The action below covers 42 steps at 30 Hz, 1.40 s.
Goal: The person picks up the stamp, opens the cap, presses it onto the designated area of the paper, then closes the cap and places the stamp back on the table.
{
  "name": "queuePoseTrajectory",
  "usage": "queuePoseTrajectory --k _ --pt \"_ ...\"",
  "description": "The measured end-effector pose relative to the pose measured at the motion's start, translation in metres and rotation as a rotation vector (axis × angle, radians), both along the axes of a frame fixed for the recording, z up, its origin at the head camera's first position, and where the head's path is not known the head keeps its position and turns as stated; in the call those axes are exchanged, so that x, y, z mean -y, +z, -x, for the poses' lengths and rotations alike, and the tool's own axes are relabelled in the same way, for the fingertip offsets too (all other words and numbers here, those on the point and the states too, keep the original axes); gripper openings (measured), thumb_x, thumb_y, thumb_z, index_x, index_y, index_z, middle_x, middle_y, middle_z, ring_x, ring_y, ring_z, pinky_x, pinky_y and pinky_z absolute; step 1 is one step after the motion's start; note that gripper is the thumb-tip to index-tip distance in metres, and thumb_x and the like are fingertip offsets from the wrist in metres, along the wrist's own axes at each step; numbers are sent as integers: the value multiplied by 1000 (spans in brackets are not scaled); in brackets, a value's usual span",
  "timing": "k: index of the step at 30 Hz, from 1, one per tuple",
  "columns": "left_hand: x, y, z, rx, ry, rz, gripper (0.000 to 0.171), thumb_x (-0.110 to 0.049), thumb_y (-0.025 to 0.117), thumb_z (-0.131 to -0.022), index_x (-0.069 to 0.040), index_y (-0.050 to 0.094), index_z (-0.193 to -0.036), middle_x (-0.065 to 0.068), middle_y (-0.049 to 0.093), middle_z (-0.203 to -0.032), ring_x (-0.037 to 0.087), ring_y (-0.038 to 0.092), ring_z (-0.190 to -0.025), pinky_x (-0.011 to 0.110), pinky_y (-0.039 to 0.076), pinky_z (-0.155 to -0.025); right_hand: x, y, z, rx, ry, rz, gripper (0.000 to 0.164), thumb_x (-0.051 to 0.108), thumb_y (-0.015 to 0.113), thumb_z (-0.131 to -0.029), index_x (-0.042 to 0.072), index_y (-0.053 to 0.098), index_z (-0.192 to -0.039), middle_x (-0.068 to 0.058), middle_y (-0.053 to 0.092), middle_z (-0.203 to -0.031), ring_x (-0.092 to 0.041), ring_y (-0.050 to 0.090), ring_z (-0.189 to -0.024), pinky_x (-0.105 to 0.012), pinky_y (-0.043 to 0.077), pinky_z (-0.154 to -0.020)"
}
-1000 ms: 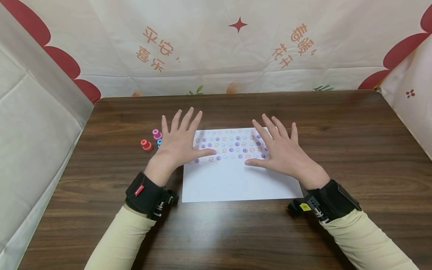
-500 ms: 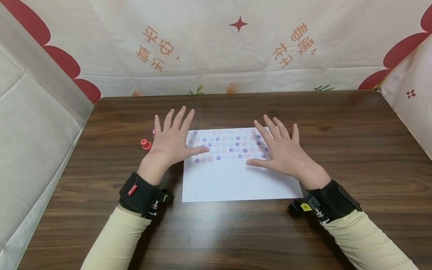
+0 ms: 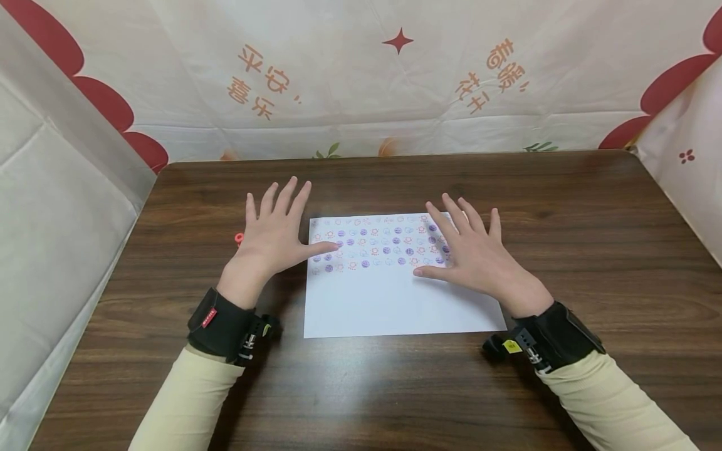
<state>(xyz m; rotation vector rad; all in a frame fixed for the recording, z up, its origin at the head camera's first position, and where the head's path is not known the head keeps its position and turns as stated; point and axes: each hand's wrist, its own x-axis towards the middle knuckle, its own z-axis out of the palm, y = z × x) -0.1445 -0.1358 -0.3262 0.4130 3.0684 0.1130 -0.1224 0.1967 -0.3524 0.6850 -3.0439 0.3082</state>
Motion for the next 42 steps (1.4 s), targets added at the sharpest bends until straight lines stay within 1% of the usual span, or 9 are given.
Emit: queuePoseTrajectory --k 7,11,18,28,36,42 --pt "8 1 -1 13 5 -12 114 -82 50 -71 -18 5 -155 13 7 -161 40 6 -143 69 2 -112 -1 -2 0 -8 1 -4 111 75 60 -71 19 12 -154 -19 11 -159 -42 9 -142 -81 3 -102" --pt "13 1 -1 10 17 -10 114 -82 49 -71 -18 6 -155 13 8 -161 40 7 -143 69 3 -112 -1 -2 1 -7 -1 -3 112 74 62 -70 17 14 -154 -19 11 -159 -42 9 -142 -81 3 -102" --pt "20 1 -2 14 27 -26 113 -81 50 -72 -17 7 -155 14 9 -161 41 9 -142 69 4 -112 -2 -4 1 -5 -5 -1 112 71 64 -70 18 13 -154 -19 11 -160 -42 10 -142 -81 3 -102" --pt "31 -2 -2 23 38 -40 113 -83 47 -72 -17 8 -154 16 10 -160 43 10 -141 70 5 -112 -2 -6 0 -5 -8 -1 111 71 64 -71 18 13 -154 -20 12 -159 -43 10 -141 -80 3 -102" --pt "36 -2 -3 25 48 -49 114 -86 43 -71 -16 9 -154 17 11 -160 44 12 -140 70 7 -111 -2 -4 -1 11 -9 -2 111 73 62 -72 18 11 -154 -19 10 -159 -43 9 -141 -80 2 -102" --pt "39 -3 -2 30 53 -59 115 -86 44 -70 -14 11 -154 18 11 -160 45 13 -140 71 7 -111 -2 -4 -1 12 -3 -1 111 73 60 -72 17 11 -154 -20 11 -159 -43 9 -141 -81 2 -102"
